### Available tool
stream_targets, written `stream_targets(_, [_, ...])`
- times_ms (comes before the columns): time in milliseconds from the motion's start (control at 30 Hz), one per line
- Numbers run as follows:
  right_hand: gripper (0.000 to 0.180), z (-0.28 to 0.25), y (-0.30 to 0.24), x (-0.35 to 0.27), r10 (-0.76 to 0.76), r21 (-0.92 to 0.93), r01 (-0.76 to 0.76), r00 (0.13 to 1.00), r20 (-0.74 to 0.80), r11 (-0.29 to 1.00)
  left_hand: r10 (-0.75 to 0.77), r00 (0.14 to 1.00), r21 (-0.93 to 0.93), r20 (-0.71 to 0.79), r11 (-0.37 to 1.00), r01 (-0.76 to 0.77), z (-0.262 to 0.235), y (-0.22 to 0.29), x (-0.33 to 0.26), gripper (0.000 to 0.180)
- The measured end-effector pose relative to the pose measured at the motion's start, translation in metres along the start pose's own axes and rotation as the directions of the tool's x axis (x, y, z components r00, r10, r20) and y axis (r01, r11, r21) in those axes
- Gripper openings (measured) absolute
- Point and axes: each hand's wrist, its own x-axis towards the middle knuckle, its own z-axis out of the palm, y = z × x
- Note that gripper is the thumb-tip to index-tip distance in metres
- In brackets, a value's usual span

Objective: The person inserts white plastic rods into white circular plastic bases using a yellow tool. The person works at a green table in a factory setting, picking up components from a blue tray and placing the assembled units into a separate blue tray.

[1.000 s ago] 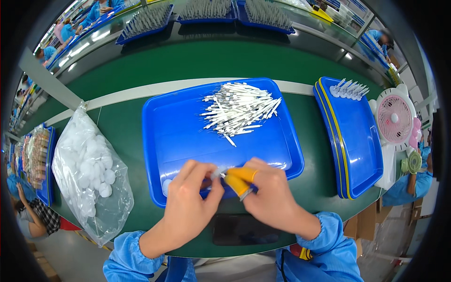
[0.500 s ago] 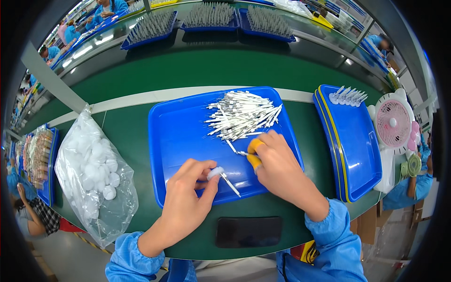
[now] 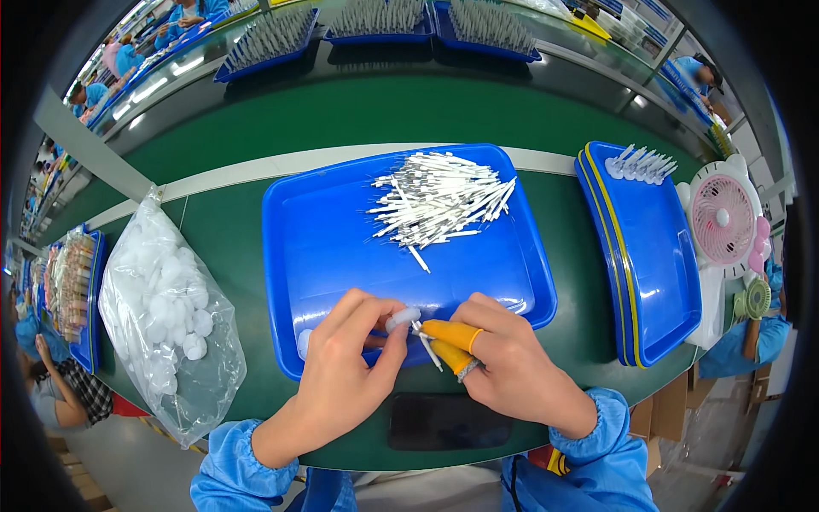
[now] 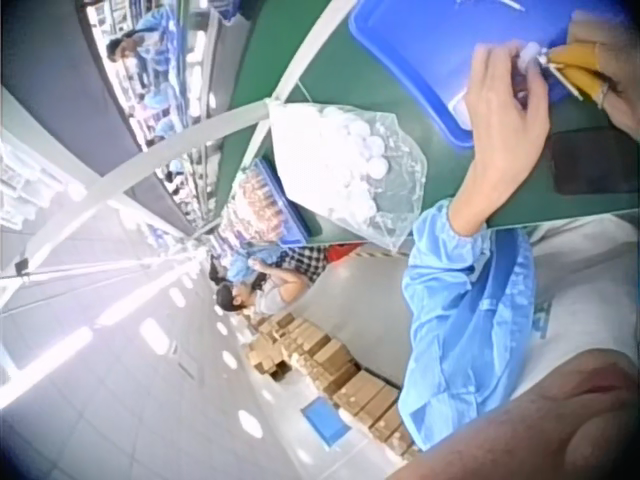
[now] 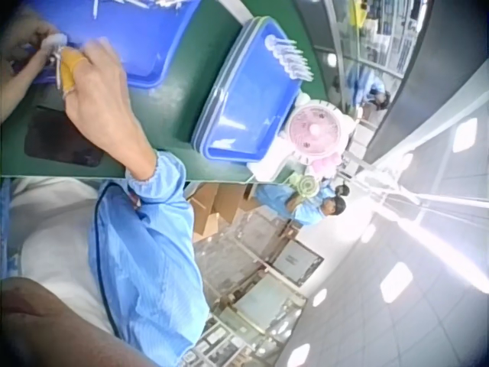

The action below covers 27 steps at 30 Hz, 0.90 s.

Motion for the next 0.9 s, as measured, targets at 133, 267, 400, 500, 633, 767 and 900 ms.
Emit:
stream_targets(133, [0.041, 0.001, 0.003, 0.001, 0.025, -0.047, -0.028, 0.998, -0.057, 0.999, -0.014, 1.000, 0.006, -0.014, 1.000, 0.014, 0.002, 0.000, 0.000, 0.015])
stream_targets(267, [0.037, -0.001, 0.000, 0.002, 0.046, -0.076, -0.050, 0.998, -0.044, 0.996, -0.061, 0.998, -0.022, -0.016, 0.998, 0.061, 0.003, 0.003, -0.001, 0.016])
stream_targets(400, [0.039, 0.007, -0.002, 0.000, 0.018, -0.063, -0.021, 0.999, -0.046, 0.998, -0.052, 0.999, -0.006, -0.016, 0.999, 0.051, 0.005, 0.002, -0.004, 0.016])
stream_targets(500, [0.035, 0.014, -0.005, -0.001, 0.015, -0.042, -0.018, 0.997, -0.082, 0.999, -0.004, 1.000, 0.010, -0.025, 1.000, 0.004, 0.007, 0.002, -0.004, 0.015])
stream_targets(633, [0.031, 0.018, -0.011, -0.002, 0.032, -0.004, -0.033, 0.990, -0.140, 0.999, 0.043, 0.999, 0.049, -0.033, 0.998, -0.041, 0.007, 0.003, -0.006, 0.014])
stream_targets(767, [0.026, 0.022, -0.015, -0.003, 0.007, 0.007, -0.006, 0.976, -0.216, 1.000, 0.125, 0.990, 0.094, -0.065, 0.988, -0.119, 0.007, 0.001, -0.011, 0.018])
stream_targets(900, [0.032, 0.032, -0.013, -0.002, 0.016, -0.038, -0.026, 0.967, -0.256, 0.999, 0.088, 0.994, 0.105, -0.058, 0.991, -0.082, 0.012, -0.001, -0.018, 0.018])
